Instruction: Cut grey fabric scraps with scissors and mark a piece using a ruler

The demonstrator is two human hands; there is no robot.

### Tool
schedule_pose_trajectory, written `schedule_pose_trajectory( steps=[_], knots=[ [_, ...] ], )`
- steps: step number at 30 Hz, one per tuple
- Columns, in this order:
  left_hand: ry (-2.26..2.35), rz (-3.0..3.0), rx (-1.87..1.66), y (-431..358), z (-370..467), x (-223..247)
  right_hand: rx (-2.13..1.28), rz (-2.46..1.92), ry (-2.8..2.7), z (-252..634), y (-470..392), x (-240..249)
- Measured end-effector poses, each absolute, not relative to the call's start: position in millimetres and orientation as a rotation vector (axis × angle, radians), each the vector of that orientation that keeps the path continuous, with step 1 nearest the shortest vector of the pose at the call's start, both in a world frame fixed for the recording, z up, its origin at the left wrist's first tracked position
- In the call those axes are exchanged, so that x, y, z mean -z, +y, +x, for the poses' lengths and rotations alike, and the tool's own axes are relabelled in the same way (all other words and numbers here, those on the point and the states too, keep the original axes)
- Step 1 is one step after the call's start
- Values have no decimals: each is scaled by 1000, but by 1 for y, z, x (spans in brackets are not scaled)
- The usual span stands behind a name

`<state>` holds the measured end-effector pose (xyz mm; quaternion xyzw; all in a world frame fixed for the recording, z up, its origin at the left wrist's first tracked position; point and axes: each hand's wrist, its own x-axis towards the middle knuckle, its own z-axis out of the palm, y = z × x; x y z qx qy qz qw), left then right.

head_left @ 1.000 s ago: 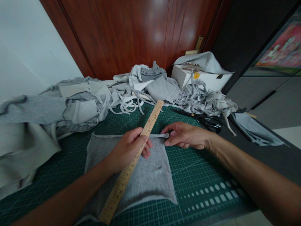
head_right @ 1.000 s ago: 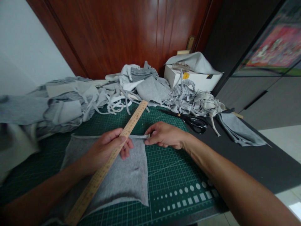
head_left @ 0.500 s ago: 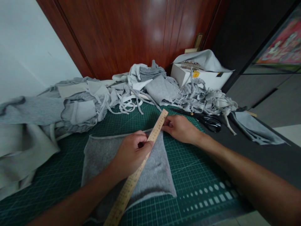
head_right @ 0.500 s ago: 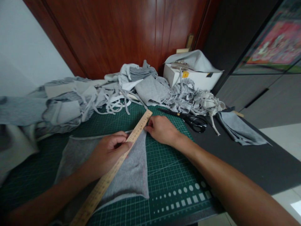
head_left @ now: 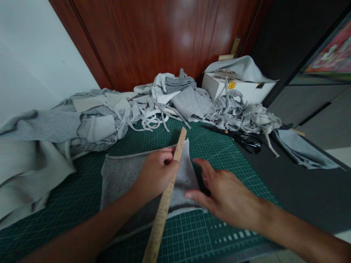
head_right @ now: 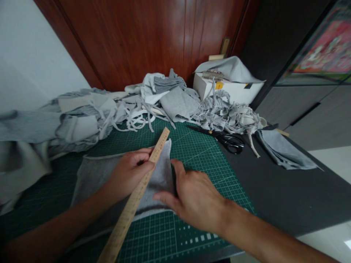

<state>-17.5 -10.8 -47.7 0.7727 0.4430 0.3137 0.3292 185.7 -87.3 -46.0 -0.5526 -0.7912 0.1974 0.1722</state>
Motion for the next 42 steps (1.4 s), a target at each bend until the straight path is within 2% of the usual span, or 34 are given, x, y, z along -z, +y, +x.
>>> schedule_pose_trajectory(
  steps=[4,7,16,19,26,35,42],
  knots=[
    [1145,1994,-813,-8,-18,51,-1044,-1712,-1709,190,-40,31],
    [1125,1894,-839,-8,-21,54,-1477,-1515,-1364,188,-9,26],
    [980,1866,-924,-10,-24,56,-1926,-1424,-1418,179,-17,26],
    [987,1906,-881,-12,-26,53,-1806,-1498,-1447,182,-26,26],
    [1159,2051,-809,-18,-18,49,-1078,-1678,-1816,179,-48,33],
    [1238,2235,-820,-20,-6,55,-1080,-1521,-1724,180,-49,41],
    [1304,2424,-699,-21,5,47,-494,-1466,-2238,185,-62,48]
  ],
)
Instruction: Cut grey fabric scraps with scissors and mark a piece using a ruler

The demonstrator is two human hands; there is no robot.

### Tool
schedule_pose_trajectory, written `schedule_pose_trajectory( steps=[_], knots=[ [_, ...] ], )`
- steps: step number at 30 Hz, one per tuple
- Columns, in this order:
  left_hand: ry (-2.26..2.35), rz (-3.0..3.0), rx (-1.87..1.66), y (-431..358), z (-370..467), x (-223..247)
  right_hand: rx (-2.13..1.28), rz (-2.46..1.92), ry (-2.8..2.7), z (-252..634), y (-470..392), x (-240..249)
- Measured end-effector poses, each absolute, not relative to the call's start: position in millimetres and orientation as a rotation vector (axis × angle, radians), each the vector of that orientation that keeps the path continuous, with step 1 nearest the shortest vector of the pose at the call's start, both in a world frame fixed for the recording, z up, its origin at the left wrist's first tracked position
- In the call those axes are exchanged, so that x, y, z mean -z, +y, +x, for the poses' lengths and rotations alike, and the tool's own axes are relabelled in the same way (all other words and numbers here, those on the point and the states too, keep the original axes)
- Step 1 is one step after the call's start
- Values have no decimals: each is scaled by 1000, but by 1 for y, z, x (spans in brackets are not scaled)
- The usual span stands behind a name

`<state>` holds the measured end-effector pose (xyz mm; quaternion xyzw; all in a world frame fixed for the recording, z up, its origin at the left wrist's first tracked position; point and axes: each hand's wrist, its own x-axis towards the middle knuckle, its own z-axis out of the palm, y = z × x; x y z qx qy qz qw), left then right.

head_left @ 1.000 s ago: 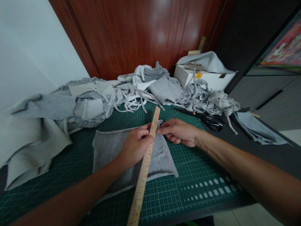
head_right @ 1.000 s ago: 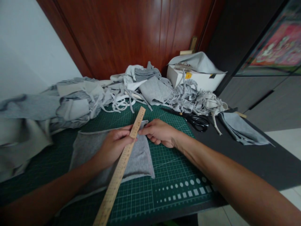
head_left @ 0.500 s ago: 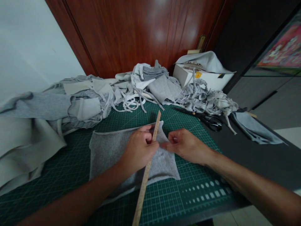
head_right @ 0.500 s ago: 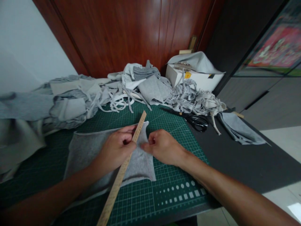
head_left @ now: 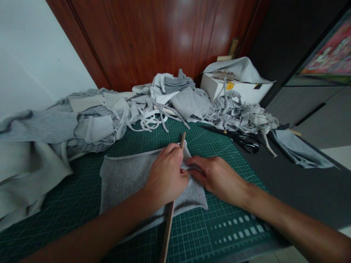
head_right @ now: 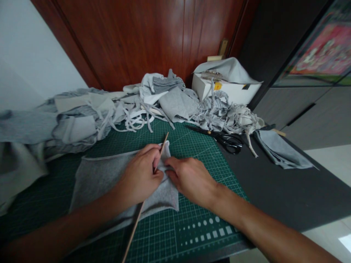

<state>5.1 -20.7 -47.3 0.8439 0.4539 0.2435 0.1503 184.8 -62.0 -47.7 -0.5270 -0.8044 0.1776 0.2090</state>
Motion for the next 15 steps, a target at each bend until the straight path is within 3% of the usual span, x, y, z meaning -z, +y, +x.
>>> schedule_pose_trajectory(
  steps=[6,15],
  knots=[
    [1313,2609,-472,-19,10,42,-198,-1676,-2321,188,-71,57],
    [1261,2682,-568,-16,3,59,-413,-1780,-2150,188,-72,50]
  ],
)
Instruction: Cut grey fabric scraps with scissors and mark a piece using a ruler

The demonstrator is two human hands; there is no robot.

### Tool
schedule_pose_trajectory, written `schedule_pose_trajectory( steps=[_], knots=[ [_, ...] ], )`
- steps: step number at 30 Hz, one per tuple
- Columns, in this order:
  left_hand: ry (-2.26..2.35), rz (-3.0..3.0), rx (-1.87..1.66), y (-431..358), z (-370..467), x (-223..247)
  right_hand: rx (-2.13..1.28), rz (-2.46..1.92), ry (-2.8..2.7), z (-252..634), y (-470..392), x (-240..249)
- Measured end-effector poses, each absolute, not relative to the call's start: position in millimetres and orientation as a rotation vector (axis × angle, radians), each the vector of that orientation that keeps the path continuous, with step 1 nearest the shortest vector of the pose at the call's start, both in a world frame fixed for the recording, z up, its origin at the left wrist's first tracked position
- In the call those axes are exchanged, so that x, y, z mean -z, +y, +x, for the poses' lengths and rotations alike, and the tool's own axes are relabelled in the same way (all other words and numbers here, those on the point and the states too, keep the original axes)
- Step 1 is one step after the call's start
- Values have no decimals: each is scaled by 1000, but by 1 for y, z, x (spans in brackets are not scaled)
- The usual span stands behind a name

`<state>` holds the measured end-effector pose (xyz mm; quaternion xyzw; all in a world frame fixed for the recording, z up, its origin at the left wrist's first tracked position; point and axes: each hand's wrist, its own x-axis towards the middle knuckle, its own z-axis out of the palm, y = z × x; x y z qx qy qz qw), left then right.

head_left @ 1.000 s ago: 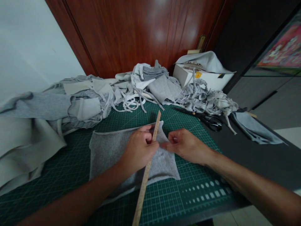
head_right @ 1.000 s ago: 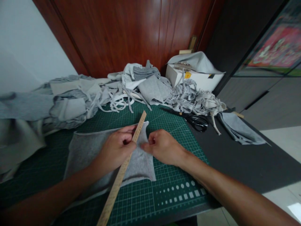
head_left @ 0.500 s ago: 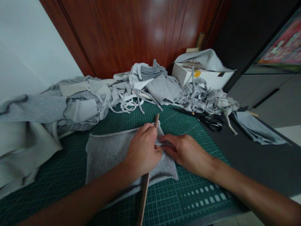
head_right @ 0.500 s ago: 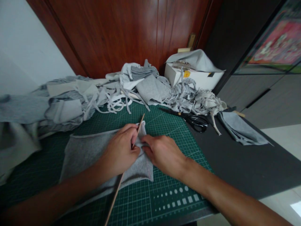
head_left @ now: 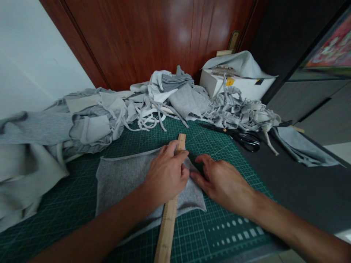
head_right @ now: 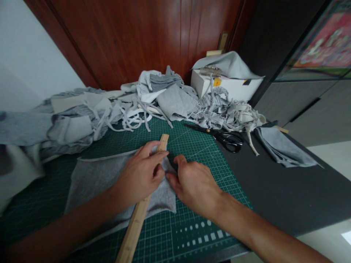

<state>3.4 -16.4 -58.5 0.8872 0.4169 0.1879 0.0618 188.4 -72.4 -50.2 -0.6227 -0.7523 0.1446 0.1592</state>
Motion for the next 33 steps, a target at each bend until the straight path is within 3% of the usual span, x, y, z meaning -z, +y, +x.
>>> schedule_pose_trajectory(
  steps=[15,20,27,33],
  knots=[
    [1353,2654,-601,-20,6,57,-1036,-1520,-1989,201,-34,32],
    [1383,2645,-584,-23,6,55,-723,-1353,-2119,200,-20,27],
    [1310,2460,-701,-8,-2,51,-269,-1263,-2551,190,-74,56],
    [1331,2202,-718,3,0,43,-159,-1318,-2546,183,-75,58]
  ],
)
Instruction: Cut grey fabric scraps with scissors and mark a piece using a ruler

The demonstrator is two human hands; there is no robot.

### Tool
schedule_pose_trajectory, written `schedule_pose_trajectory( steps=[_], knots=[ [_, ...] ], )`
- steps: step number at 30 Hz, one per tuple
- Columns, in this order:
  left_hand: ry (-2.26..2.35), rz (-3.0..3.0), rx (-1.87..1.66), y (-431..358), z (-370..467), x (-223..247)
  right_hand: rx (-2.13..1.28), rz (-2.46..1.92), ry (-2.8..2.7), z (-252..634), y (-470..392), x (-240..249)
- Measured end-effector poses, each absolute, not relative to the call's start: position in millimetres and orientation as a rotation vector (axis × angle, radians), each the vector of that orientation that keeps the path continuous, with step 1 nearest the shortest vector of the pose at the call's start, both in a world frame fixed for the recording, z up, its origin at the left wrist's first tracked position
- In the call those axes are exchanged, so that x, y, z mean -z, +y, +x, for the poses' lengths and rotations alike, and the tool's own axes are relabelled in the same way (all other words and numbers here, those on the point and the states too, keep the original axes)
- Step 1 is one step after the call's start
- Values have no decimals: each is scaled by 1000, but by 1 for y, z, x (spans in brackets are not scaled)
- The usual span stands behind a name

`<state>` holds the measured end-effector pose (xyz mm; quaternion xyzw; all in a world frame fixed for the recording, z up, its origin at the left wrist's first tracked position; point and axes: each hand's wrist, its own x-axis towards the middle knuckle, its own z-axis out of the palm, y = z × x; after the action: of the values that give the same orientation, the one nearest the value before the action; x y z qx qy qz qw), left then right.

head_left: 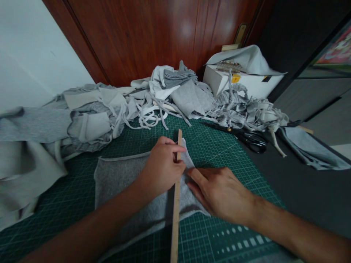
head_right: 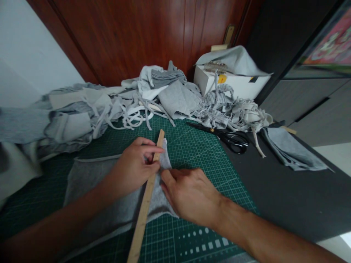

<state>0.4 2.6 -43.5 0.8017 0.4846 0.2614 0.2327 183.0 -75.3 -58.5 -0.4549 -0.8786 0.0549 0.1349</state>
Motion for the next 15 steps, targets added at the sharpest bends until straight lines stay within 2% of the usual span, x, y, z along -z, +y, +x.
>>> schedule_pose_trajectory(
  steps=[5,8,10,15],
  knots=[
    [1309,2019,-805,3,5,53,-179,-1362,-2501,178,-82,57],
    [1244,2018,-918,-1,7,62,-235,-1623,-2347,182,-87,52],
    [1184,2037,-951,-3,6,65,-387,-1732,-2239,191,-78,45],
    [1015,2007,-880,-1,0,64,-932,-1496,-2054,213,-10,27]
  ],
)
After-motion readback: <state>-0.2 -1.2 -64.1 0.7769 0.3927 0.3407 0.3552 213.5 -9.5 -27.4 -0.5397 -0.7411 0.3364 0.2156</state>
